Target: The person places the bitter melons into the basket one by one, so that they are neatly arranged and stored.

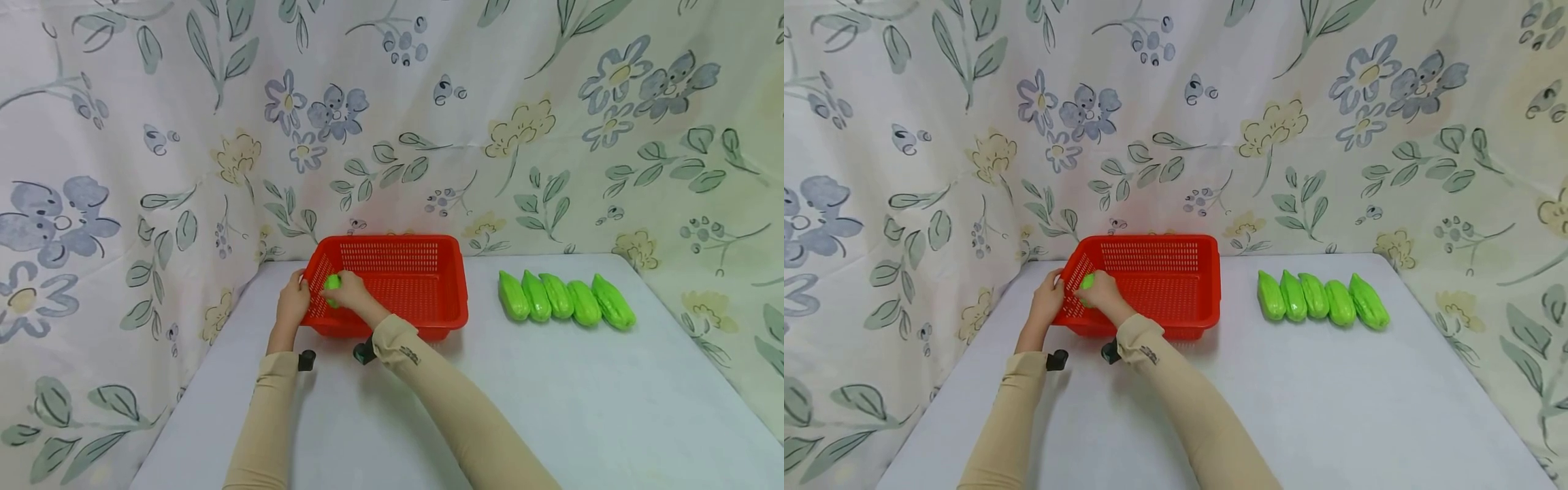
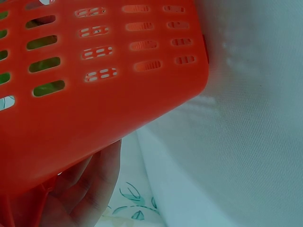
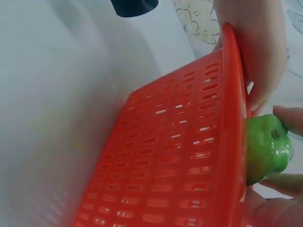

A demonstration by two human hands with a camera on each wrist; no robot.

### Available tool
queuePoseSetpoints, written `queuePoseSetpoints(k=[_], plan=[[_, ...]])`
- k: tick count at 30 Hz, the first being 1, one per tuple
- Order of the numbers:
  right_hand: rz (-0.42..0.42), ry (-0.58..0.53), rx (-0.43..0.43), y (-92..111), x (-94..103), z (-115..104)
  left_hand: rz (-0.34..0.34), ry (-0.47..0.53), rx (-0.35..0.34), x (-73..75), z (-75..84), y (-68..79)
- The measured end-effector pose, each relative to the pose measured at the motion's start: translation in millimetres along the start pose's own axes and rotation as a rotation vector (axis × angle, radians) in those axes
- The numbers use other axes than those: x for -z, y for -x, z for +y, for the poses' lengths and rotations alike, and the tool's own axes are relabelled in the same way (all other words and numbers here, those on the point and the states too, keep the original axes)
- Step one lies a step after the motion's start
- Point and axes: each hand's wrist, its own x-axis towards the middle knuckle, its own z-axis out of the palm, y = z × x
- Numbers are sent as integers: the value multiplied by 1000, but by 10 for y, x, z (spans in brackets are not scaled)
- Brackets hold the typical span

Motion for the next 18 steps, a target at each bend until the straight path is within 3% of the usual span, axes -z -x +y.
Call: queuePoseSetpoints(k=[18], plan=[[-102, 107, -136, -79, -14, -107, -10, 7, 10, -4, 1, -7]])
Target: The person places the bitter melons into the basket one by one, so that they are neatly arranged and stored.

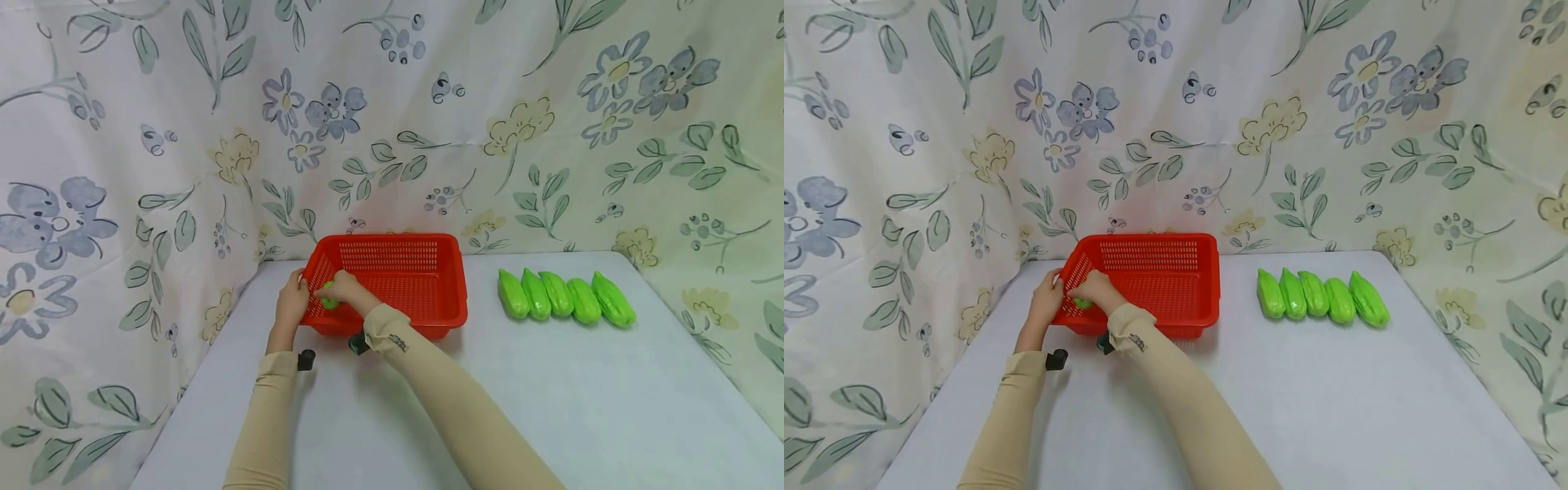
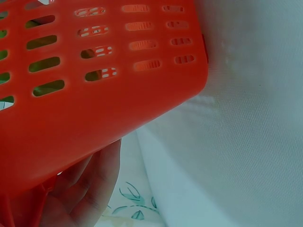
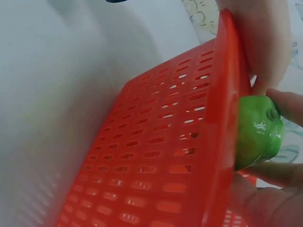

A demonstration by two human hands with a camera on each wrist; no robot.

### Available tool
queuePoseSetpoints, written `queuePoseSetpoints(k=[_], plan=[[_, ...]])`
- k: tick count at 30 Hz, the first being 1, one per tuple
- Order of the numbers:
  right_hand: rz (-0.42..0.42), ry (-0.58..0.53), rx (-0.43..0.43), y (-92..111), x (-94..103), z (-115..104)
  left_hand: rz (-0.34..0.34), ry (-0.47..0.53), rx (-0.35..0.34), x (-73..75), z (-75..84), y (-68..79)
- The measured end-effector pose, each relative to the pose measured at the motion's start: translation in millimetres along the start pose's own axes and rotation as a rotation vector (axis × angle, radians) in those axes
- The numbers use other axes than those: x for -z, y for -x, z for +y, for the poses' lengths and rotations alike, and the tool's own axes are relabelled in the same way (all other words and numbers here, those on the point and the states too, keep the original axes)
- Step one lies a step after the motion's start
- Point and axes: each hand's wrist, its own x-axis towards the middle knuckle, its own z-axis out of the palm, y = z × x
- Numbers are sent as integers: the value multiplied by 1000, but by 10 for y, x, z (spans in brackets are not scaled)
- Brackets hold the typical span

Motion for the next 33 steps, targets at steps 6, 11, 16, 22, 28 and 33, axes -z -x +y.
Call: queuePoseSetpoints(k=[6, 11, 16, 22, 28, 33], plan=[[-18, 15, -29, -41, -65, 42, -10, 10, 11, 12, 0, 0], [-32, 11, -36, -82, -108, 113, -1, 2, -1, 6, 5, -9], [-64, -10, -67, -69, -121, 168, 13, 0, -13, 1, 2, 6], [-86, 32, -66, -28, -157, 202, 14, -1, -18, -14, -32, 10], [-112, 25, -34, -27, -187, 251, 7, 0, -16, -24, -46, 14], [-123, -9, 0, -53, -172, 269, 2, -2, -11, -9, -24, -4]])
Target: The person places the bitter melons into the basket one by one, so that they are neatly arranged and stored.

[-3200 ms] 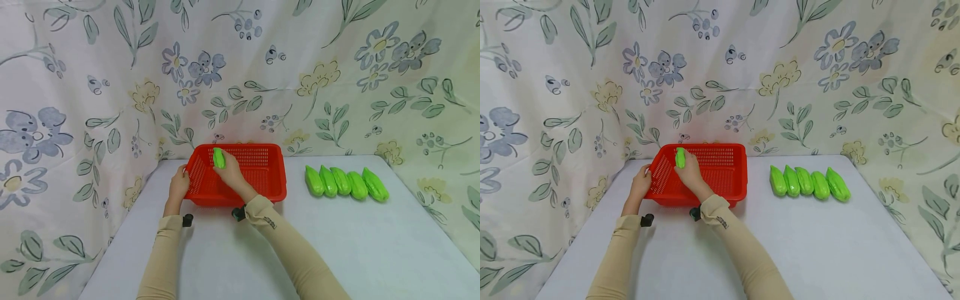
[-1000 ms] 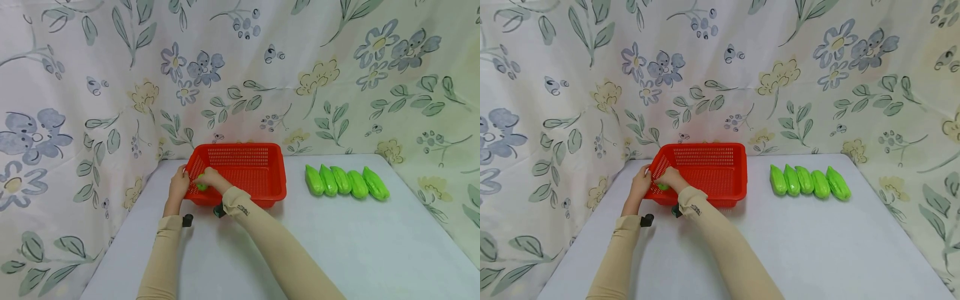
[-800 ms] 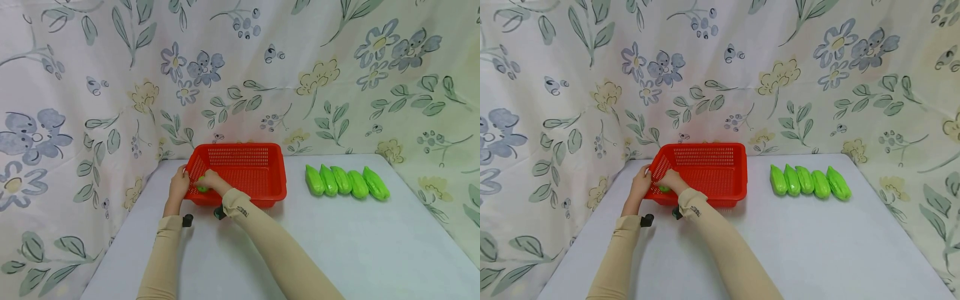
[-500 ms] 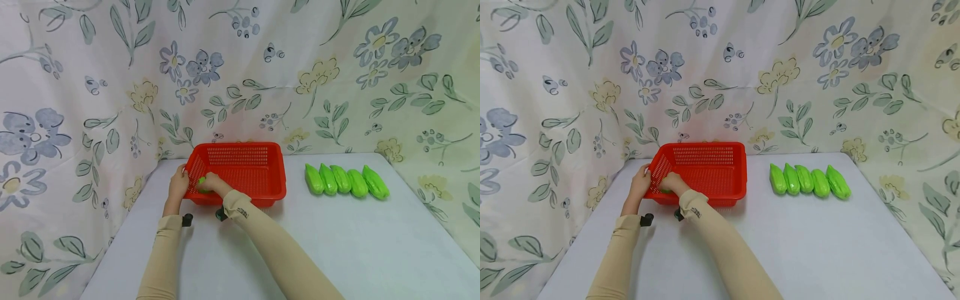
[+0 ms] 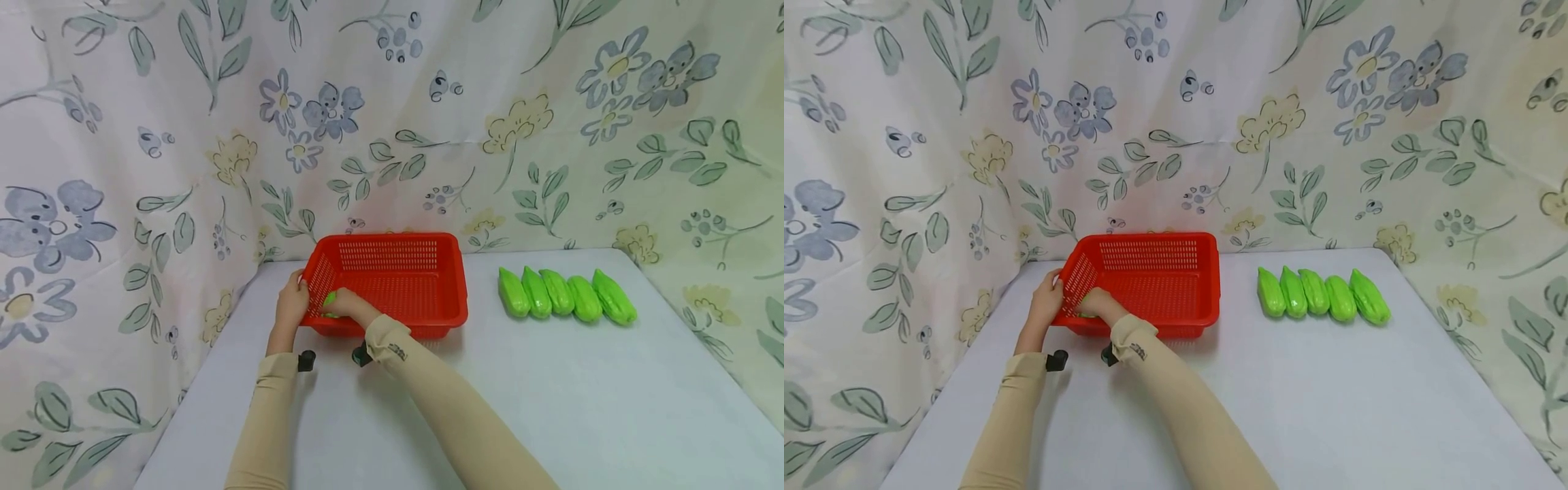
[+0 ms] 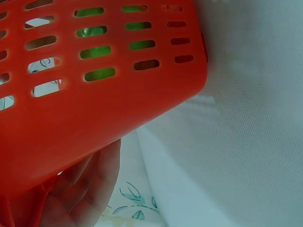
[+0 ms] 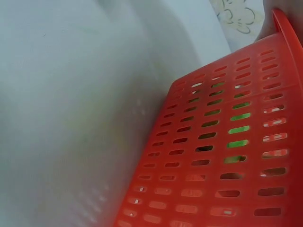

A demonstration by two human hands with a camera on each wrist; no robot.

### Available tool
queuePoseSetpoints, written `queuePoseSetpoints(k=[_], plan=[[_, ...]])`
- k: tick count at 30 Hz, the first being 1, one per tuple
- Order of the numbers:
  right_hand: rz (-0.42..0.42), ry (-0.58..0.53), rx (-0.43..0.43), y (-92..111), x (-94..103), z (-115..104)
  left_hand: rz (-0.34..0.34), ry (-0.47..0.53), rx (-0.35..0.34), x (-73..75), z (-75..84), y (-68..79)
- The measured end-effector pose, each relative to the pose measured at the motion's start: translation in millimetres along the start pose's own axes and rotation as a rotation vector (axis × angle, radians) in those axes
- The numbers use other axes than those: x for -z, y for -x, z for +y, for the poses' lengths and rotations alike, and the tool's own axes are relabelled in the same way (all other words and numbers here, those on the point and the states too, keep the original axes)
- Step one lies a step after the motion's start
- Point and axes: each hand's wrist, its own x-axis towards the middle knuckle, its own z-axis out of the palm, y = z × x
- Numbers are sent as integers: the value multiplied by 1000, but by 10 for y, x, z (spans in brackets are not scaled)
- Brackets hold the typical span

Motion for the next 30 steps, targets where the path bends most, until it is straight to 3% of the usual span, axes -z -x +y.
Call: queuePoseSetpoints(k=[8, 15, 30], plan=[[-62, -41, -3, -123, -11, 31, 2, 8, 4, 10, 18, 8], [-79, -46, 24, -108, 9, 50, 15, 6, -2, -5, 12, 13], [5, -116, 6, -74, 86, 87, 4, -8, -1, -4, 4, -4]])
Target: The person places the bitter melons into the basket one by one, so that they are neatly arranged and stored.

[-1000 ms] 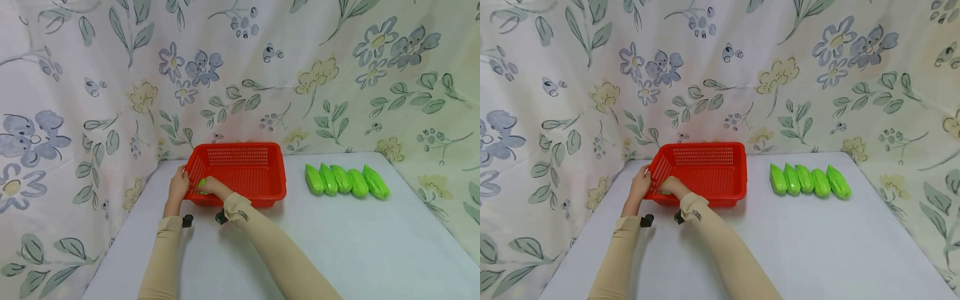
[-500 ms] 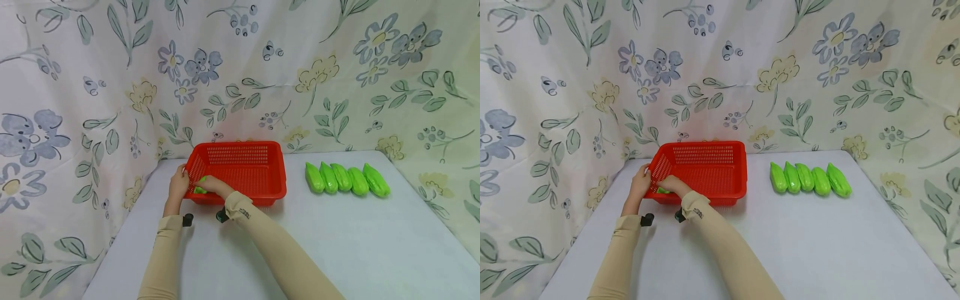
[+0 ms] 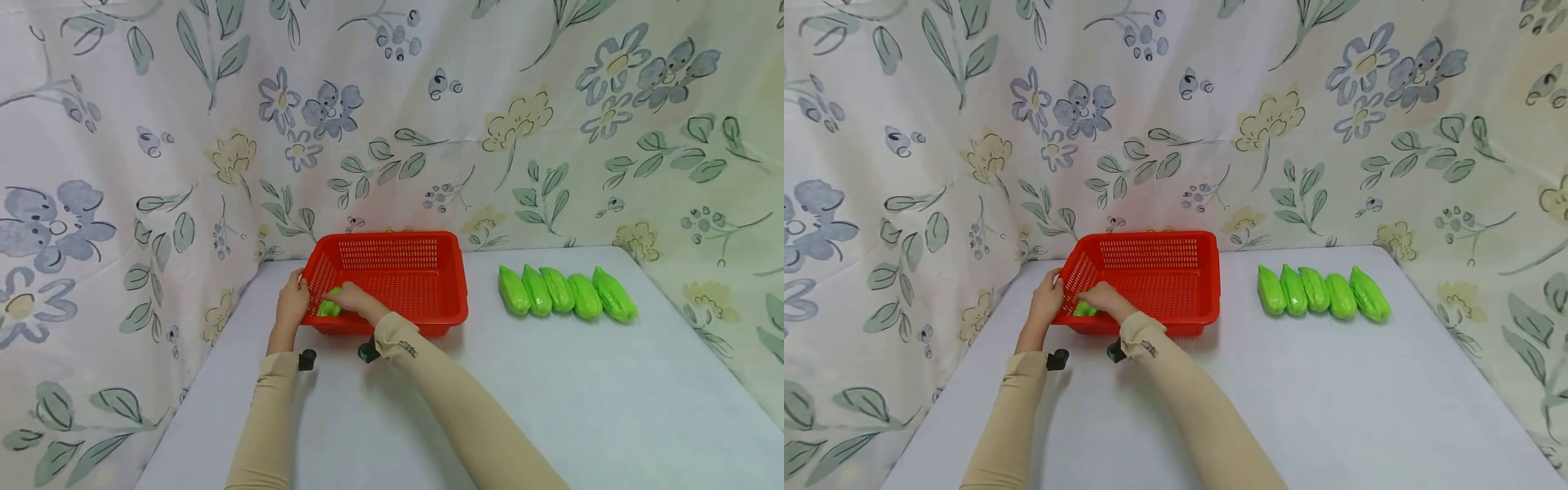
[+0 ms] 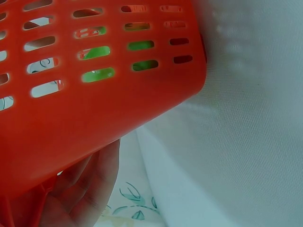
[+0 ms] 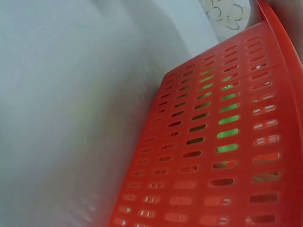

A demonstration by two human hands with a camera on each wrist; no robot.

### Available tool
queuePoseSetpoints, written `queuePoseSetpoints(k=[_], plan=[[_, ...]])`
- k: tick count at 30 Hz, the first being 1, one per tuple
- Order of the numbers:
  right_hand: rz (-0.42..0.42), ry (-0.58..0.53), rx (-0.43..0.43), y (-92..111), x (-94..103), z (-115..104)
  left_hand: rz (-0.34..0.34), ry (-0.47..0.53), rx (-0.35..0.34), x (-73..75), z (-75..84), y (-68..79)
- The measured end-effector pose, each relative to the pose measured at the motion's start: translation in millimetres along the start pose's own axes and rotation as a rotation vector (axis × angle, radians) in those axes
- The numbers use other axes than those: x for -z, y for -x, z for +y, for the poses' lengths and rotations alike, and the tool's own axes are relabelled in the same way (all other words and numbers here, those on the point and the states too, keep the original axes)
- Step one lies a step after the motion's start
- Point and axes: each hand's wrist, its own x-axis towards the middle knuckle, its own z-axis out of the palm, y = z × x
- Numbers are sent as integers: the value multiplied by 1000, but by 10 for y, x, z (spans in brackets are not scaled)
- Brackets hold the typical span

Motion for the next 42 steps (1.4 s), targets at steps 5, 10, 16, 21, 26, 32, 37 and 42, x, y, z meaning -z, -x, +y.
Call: queuePoseSetpoints(k=[5, 10, 16, 21, 26, 32, 37, 42], plan=[[9, -63, 13, 19, 55, 36, -10, 18, 12, -1, 1, 4], [28, -92, 21, 35, 108, 44, -19, 21, 21, 3, 11, 5], [63, -129, 19, 36, 151, 62, -15, 22, 19, 3, 18, 6], [96, -174, 26, 43, 171, 89, -13, 13, 22, 1, 16, -1], [124, -204, 62, 55, 196, 130, -16, 0, 29, -5, 16, -5], [149, -215, 99, 99, 256, 182, -6, 5, 20, -9, 14, -2], [170, -218, 130, 140, 307, 209, -4, 10, 22, -10, 7, -3], [186, -212, 175, 176, 351, 233, -6, 15, 24, -8, -4, -5]])
